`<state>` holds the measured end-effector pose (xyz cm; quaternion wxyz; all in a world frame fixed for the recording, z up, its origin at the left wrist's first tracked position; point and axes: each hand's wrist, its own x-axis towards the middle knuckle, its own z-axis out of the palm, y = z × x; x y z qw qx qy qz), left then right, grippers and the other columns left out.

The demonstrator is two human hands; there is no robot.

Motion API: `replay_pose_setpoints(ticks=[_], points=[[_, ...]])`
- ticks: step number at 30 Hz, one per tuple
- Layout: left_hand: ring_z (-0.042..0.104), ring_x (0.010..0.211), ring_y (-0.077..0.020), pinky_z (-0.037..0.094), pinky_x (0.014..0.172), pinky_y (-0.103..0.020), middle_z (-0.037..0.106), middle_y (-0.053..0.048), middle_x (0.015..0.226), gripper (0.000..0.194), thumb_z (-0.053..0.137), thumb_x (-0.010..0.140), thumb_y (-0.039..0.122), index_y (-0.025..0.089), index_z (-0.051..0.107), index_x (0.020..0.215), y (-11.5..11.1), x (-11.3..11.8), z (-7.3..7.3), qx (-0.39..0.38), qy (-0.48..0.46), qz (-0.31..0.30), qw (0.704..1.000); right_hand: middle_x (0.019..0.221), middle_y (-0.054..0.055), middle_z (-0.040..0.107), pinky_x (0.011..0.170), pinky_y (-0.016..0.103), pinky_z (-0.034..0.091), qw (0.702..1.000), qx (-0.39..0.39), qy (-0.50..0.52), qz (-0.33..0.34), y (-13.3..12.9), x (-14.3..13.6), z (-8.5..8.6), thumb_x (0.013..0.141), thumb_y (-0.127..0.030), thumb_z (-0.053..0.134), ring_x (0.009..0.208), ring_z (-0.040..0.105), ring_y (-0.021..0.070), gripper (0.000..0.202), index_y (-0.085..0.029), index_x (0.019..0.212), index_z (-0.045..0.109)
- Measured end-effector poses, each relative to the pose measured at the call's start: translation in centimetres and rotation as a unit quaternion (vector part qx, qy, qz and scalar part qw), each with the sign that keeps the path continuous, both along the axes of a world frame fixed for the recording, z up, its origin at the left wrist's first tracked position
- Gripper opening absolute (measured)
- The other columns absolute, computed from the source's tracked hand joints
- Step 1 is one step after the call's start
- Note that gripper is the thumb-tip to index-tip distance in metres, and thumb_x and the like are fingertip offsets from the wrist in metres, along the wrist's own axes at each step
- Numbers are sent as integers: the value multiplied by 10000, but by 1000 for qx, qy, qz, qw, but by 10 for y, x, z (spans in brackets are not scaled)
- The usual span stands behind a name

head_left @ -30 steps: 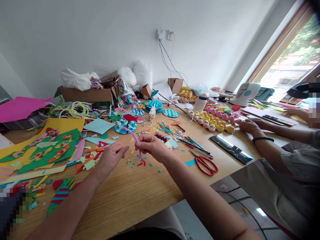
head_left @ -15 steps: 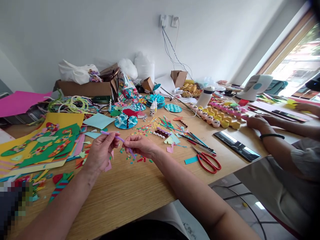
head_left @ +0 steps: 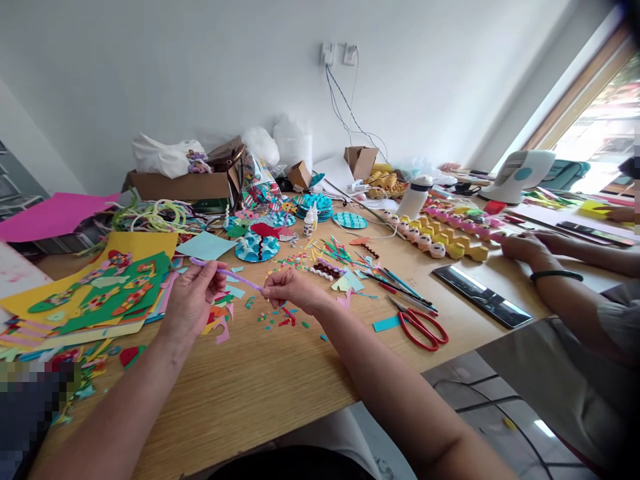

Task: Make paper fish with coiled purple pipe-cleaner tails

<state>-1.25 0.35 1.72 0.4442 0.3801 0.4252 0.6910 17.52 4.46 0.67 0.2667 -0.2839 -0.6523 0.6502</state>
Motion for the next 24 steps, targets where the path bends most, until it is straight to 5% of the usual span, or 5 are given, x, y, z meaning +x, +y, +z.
replay_pose_setpoints(ticks=[4,8,14,19,24], points=[[501,512,-65,410,467,-156,576,16,550,252,757,567,346,137,684,687,-2,-1,-1,-22,12,-15,1000,484,-51,522,484,193,348,997,27,-44,55,2,8,5,673,-392,657,457,447,56,288,-146,597,527],[508,512,-77,419,485,-179,594,3,554,279,758,563,374,135,686,686,-6,12,-3,-36,47,-56,997,652,-6,587,574,213,396,996,84,-20,30,-2,10,11,714,-480,607,592,518,79,344,-140,690,560],[499,490,-87,390,455,-198,597,-10,556,279,741,587,383,132,679,693,-14,30,-7,-52,78,-122,988,602,-28,566,543,204,394,998,15,51,35,-11,-5,3,649,-518,657,541,509,69,393,-141,705,559],[501,509,-76,401,484,-184,578,26,568,250,744,586,322,152,638,735,-14,27,-3,-14,34,-45,998,569,-38,542,528,211,401,998,17,60,-12,-12,-11,-2,650,-438,672,509,483,68,320,-150,660,533],[519,518,-70,415,507,-180,592,42,594,248,754,561,272,163,599,721,-15,25,-3,-9,10,-1,1000,557,-47,490,485,187,343,988,143,14,-63,-14,-14,-3,729,-257,590,510,445,65,151,-159,643,514]])
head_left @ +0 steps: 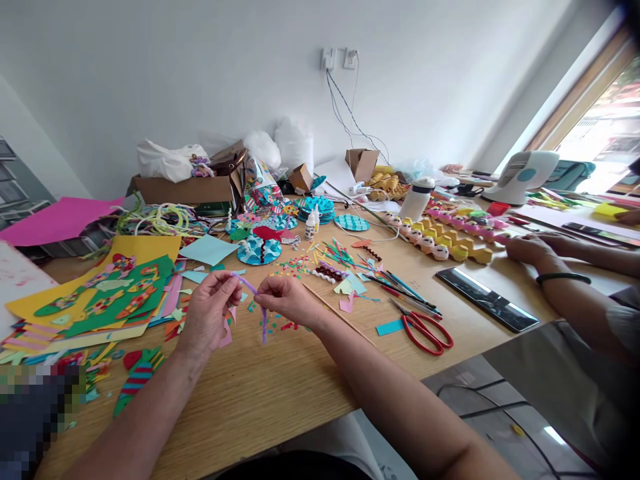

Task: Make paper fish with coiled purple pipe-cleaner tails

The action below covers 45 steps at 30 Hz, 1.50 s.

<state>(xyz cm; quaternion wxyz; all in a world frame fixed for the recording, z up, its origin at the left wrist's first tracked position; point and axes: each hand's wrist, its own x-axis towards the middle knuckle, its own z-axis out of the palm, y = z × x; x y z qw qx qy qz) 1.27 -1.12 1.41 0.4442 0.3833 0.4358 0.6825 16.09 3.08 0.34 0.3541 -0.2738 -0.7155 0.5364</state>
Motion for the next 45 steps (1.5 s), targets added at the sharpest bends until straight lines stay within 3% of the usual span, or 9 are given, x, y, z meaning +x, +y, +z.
replay_pose_setpoints(ticks=[5,11,25,29,32,39,45], points=[[522,517,-71,418,506,-177,590,40,582,216,741,573,264,161,602,702,0,1,-1,12,6,13,1000,564,-46,503,509,190,307,985,140,-81,-59,-3,-2,-4,746,-206,563,536,447,71,117,-165,644,524],[522,520,-85,420,492,-190,592,30,594,209,735,574,276,164,622,708,0,0,-2,16,27,19,999,568,-46,512,524,183,300,969,203,-127,-61,-5,-2,-4,753,-192,557,535,440,63,131,-162,632,519],[522,509,-88,434,486,-187,592,29,568,202,753,544,285,171,630,658,-1,-3,0,8,35,16,999,571,-57,490,494,170,300,981,150,-122,8,-4,-1,-6,778,-240,546,515,423,56,151,-161,653,516],[459,465,-68,374,417,-158,523,39,491,233,787,508,284,169,615,616,0,-8,3,-32,-29,-61,997,574,-53,496,499,170,307,983,138,-115,42,-5,2,0,784,-225,545,525,419,61,138,-161,666,511],[425,445,-61,354,402,-162,495,41,477,240,795,510,279,166,608,606,2,-9,2,-49,-68,-106,991,568,-55,493,500,172,302,980,152,-124,29,-7,1,3,777,-211,551,522,420,60,145,-162,649,506],[500,514,-82,377,448,-179,575,17,583,268,734,610,348,155,631,764,1,-3,-2,-2,-53,-56,997,548,-58,477,493,182,281,978,158,-125,-44,-7,-4,-4,760,-204,544,507,412,59,142,-163,629,509],[494,499,-69,379,464,-168,564,42,549,225,754,557,261,159,585,664,0,-1,-2,3,-14,-3,1000,528,-59,472,483,191,279,980,150,-119,-50,-5,-4,-9,744,-209,548,490,406,60,132,-168,625,509]])
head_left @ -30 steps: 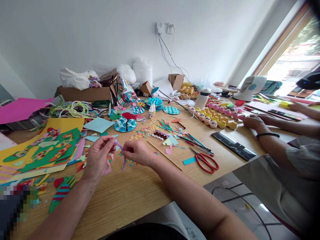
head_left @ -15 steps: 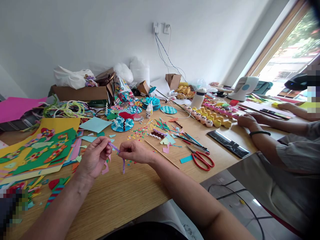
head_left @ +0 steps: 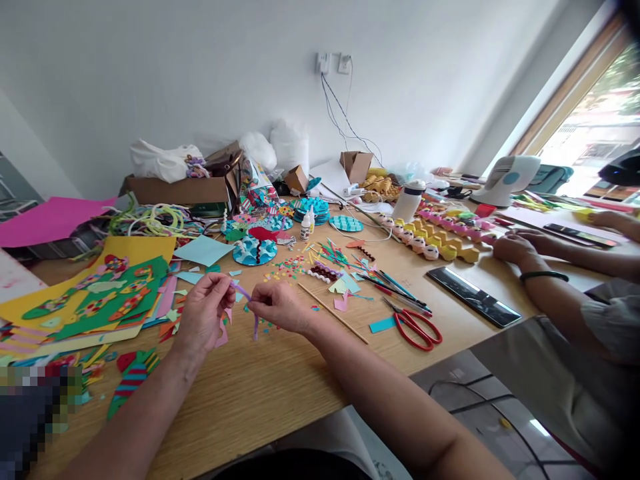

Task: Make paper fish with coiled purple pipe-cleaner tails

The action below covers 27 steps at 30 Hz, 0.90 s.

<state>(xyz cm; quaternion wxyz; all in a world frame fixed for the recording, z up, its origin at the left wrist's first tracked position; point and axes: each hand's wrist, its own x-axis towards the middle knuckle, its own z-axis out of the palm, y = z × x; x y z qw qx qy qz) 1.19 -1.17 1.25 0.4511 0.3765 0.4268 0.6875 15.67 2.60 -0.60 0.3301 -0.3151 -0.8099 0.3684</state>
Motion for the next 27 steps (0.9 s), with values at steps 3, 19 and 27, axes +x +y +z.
replay_pose_setpoints(ticks=[3,19,27], points=[[486,497,-68,376,458,-166,553,43,549,210,738,571,259,161,583,673,2,-4,-1,-2,-4,-10,1000,557,-51,500,500,189,337,993,-96,61,20,-1,0,3,728,-195,551,516,461,71,112,-171,637,490],[475,506,-69,379,444,-164,556,32,575,234,758,582,302,175,600,698,11,-16,-7,24,-51,-30,998,483,-54,561,429,163,347,936,-306,165,61,5,1,1,730,-275,603,423,489,56,181,-163,651,485],[543,540,-64,399,460,-136,619,30,601,250,790,527,233,153,614,686,8,-13,-9,-4,-67,-9,998,663,3,621,551,202,422,975,-213,58,34,5,11,13,823,-257,481,562,559,82,140,-161,721,487]])
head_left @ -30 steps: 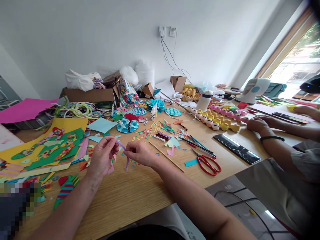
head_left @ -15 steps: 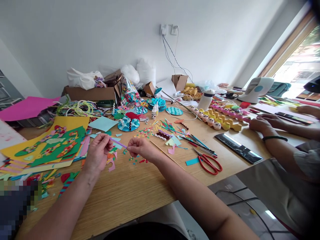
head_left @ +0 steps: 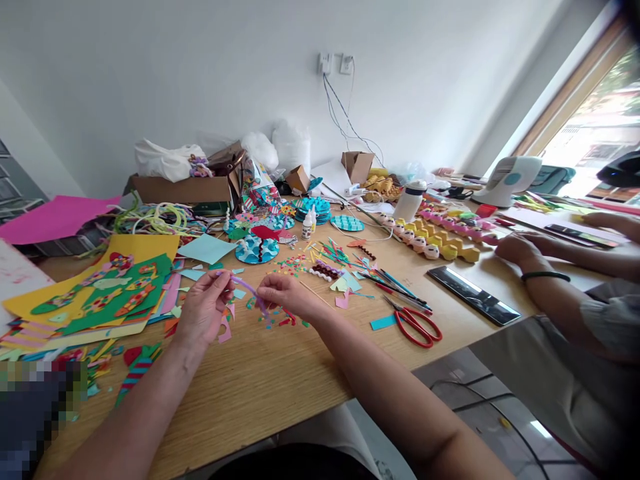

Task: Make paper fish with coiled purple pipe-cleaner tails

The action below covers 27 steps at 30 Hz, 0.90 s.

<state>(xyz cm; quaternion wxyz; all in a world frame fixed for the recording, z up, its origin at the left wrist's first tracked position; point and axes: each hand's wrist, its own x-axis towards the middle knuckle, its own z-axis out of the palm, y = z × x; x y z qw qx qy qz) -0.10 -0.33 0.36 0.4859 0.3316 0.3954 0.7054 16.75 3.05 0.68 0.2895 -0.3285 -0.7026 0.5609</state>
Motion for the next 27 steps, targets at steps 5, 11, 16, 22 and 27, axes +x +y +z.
replay_pose_setpoints(ticks=[5,11,16,22,27], points=[[628,683,-133,434,470,-144,687,-29,704,252,780,552,265,162,606,703,-4,1,5,-19,4,-40,999,866,79,659,630,252,404,853,245,-430,-167,-3,46,20,813,-322,513,807,603,182,180,-172,858,602],[631,652,-115,478,505,-147,667,-8,690,265,763,584,272,160,656,799,-10,12,8,-36,6,-79,996,946,149,667,624,277,421,774,210,-583,-129,-5,76,4,798,-193,473,855,629,237,219,-138,901,659],[620,653,-96,477,524,-136,658,-8,739,282,757,585,243,150,671,837,-13,19,9,-38,15,-98,994,977,158,664,634,281,424,763,212,-599,-117,5,74,-10,788,-126,444,886,629,244,253,-126,911,665],[610,621,-92,444,481,-132,648,3,712,216,754,590,249,163,645,755,-14,20,12,-29,40,-94,994,921,131,662,604,256,378,760,251,-580,-152,-4,79,16,872,-166,351,812,625,205,280,-137,956,616],[604,610,-87,428,478,-134,637,9,717,236,753,576,237,158,632,763,-9,25,6,-34,29,-87,995,885,97,636,575,248,338,769,321,-510,-214,-13,70,20,898,-232,360,730,585,175,225,-161,942,569]])
